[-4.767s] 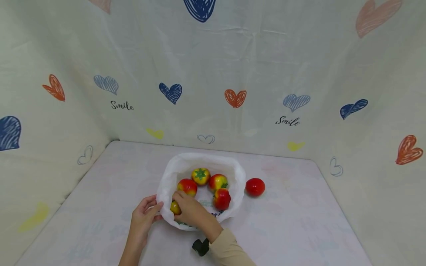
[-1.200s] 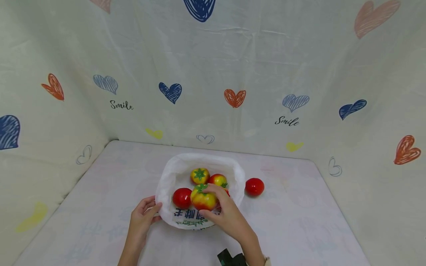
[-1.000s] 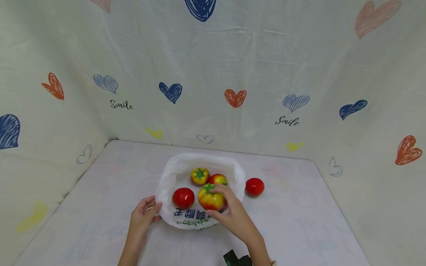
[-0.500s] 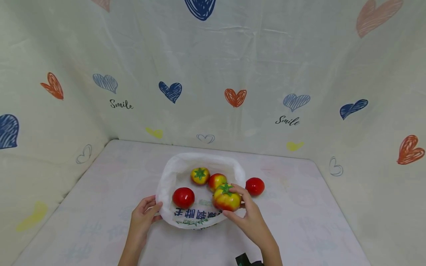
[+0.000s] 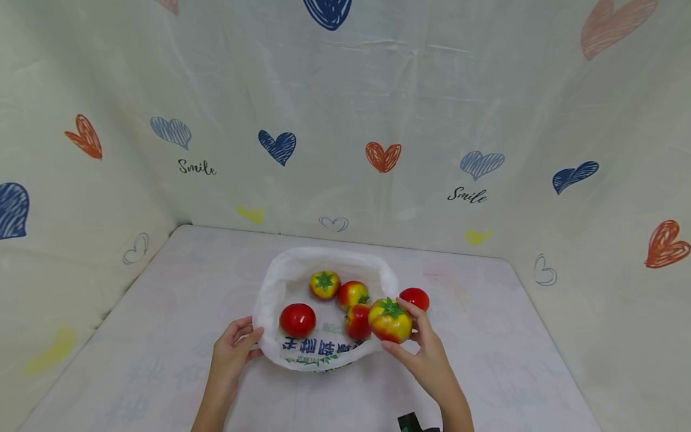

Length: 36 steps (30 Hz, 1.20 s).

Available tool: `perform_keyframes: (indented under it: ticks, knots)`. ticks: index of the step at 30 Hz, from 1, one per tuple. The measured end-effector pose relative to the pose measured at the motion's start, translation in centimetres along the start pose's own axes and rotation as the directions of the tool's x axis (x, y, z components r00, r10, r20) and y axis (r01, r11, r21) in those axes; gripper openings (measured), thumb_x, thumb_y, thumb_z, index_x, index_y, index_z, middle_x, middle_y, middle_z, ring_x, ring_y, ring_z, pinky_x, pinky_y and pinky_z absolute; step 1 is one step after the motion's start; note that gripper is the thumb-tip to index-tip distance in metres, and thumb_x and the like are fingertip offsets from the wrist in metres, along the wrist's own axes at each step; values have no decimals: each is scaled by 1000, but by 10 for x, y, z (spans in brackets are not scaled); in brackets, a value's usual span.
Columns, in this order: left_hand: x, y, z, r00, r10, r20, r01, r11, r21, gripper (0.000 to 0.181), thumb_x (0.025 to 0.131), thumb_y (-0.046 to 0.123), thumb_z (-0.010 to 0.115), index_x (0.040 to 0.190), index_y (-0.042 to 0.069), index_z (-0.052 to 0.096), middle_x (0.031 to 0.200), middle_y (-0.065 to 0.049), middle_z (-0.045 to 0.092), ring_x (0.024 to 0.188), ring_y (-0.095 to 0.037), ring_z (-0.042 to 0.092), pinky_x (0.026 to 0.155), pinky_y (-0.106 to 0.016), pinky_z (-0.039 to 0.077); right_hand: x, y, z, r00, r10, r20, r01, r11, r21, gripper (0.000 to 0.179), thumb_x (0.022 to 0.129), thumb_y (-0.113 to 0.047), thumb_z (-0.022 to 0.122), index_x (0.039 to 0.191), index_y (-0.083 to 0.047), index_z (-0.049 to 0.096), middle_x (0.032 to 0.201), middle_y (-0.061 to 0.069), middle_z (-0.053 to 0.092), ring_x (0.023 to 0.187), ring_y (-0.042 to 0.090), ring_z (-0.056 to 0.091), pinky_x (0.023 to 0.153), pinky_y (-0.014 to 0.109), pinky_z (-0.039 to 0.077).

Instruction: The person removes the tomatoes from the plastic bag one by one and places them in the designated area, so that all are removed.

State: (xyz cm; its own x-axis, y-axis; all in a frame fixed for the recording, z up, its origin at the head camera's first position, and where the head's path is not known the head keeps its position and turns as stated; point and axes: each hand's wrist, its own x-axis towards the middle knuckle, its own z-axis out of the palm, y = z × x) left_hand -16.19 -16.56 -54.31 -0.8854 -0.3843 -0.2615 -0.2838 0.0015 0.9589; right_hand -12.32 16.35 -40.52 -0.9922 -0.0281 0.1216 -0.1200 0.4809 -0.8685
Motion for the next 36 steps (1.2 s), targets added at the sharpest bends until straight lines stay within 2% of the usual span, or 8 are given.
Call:
perform_keyframes:
  ticks: [11, 19, 24, 36]
  knots:
    - [1, 0, 0, 1000, -14, 1, 14, 1000, 9, 57, 73, 50, 68, 119, 23, 50, 112, -2, 55, 89, -16, 61, 69, -27, 56, -1, 10, -12, 996, 79, -35, -81, 995, -56, 73, 71, -32, 75, 133, -26, 37, 134, 3, 45, 104, 18, 50, 84, 20, 50]
    - [-2, 2, -1, 1000, -18, 8, 18, 1000, 2, 59, 72, 50, 68, 120, 21, 50, 113, -3, 55, 89, -16, 61, 69, -27, 56, -1, 23, -20, 995, 87, -50, -90, 994, -64, 72, 75, -30, 72, 134, -19, 34, 138, 8, 40, 103, 20, 50, 82, 11, 45]
    - [-2, 3, -1, 1000, -26, 9, 26, 1000, -7, 59, 72, 50, 69, 119, 21, 50, 113, -2, 55, 89, -17, 61, 70, -27, 56, 0, 32, -25, 994, 87, -64, -91, 994, -56, 72, 76, -29, 72, 135, -18, 32, 141, 9, 36, 104, 22, 50, 82, 8, 42]
    - [-2, 4, 0, 1000, -30, 8, 30, 1000, -1, 59, 72, 51, 68, 120, 21, 49, 113, -2, 55, 90, -17, 60, 70, -26, 56, 8, 67, -32, 983, 128, -134, -139, 987, -80, 76, 75, -21, 73, 135, -13, 27, 139, 13, 35, 104, 25, 49, 81, 9, 41]
